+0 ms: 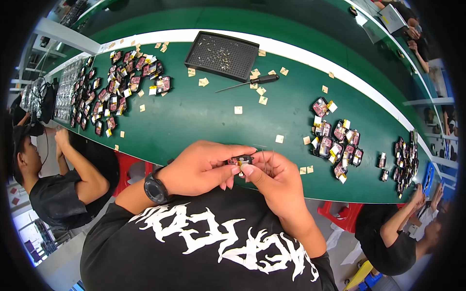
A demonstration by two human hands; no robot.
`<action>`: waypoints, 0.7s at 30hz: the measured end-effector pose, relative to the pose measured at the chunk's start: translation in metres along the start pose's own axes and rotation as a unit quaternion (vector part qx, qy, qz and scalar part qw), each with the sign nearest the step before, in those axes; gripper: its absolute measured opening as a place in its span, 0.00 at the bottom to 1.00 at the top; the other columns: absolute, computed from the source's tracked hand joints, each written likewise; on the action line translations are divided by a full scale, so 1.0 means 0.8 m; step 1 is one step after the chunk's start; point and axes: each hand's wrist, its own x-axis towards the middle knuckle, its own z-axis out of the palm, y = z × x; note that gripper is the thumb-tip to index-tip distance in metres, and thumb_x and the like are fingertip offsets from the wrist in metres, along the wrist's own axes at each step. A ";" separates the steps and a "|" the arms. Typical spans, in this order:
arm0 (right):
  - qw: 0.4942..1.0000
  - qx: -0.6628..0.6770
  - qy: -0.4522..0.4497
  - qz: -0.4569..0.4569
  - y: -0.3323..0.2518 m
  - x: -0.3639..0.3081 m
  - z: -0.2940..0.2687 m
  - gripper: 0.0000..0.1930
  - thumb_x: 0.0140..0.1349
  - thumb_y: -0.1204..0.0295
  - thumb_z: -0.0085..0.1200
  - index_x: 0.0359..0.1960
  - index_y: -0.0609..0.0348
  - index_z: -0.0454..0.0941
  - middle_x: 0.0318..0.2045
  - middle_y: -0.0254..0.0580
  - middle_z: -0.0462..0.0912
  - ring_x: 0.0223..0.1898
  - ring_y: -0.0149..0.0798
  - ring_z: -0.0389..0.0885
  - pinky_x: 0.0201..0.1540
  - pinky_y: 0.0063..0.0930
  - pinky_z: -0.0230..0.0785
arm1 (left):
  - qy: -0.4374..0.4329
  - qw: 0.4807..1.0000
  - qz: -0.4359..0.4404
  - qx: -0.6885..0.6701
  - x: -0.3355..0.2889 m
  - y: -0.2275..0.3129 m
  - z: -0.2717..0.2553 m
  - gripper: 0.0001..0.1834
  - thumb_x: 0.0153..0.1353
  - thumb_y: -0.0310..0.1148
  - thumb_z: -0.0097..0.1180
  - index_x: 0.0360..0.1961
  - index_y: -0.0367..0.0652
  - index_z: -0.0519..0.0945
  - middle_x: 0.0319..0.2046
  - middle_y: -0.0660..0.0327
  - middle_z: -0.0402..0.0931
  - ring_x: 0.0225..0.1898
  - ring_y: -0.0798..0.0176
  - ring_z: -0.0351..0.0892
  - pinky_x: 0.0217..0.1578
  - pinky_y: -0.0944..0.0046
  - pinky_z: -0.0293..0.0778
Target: Assembling small electronic components, specifically placing batteries and applying adhesive stickers to smartwatch-like devices on a production line.
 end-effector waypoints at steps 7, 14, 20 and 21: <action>1.000 0.005 -0.003 -0.010 -0.014 -0.018 0.003 0.09 0.67 0.77 0.60 0.46 0.66 0.77 0.36 0.35 0.84 0.35 0.23 0.80 0.38 0.16 0.72 | -0.046 0.996 0.033 -0.067 -0.011 0.010 -0.012 0.28 0.66 0.19 0.48 0.69 0.40 0.69 0.32 0.59 0.81 0.30 0.69 0.82 0.34 0.67 0.79; 0.998 -0.046 -0.009 -0.050 -0.015 -0.023 0.004 0.08 0.67 0.78 0.61 0.45 0.64 0.77 0.34 0.31 0.82 0.33 0.19 0.76 0.34 0.14 0.67 | -0.034 0.989 0.117 0.086 -0.015 0.016 -0.014 0.32 0.57 0.19 0.52 0.66 0.40 0.73 0.30 0.57 0.83 0.29 0.63 0.84 0.35 0.65 0.78; 0.986 -0.084 0.006 -0.145 -0.001 -0.014 0.017 0.09 0.66 0.80 0.60 0.46 0.63 0.77 0.34 0.30 0.80 0.31 0.19 0.73 0.34 0.14 0.65 | 0.009 0.977 0.160 0.141 -0.012 0.013 -0.014 0.26 0.61 0.22 0.56 0.62 0.40 0.77 0.32 0.56 0.84 0.30 0.61 0.84 0.34 0.63 0.78; 0.986 -0.084 -0.013 -0.145 -0.004 -0.014 0.018 0.09 0.66 0.80 0.60 0.46 0.63 0.77 0.34 0.30 0.80 0.31 0.19 0.73 0.34 0.14 0.65 | 0.028 0.973 0.157 0.166 -0.014 0.010 -0.015 0.24 0.62 0.23 0.57 0.61 0.40 0.78 0.32 0.56 0.84 0.30 0.62 0.84 0.34 0.63 0.78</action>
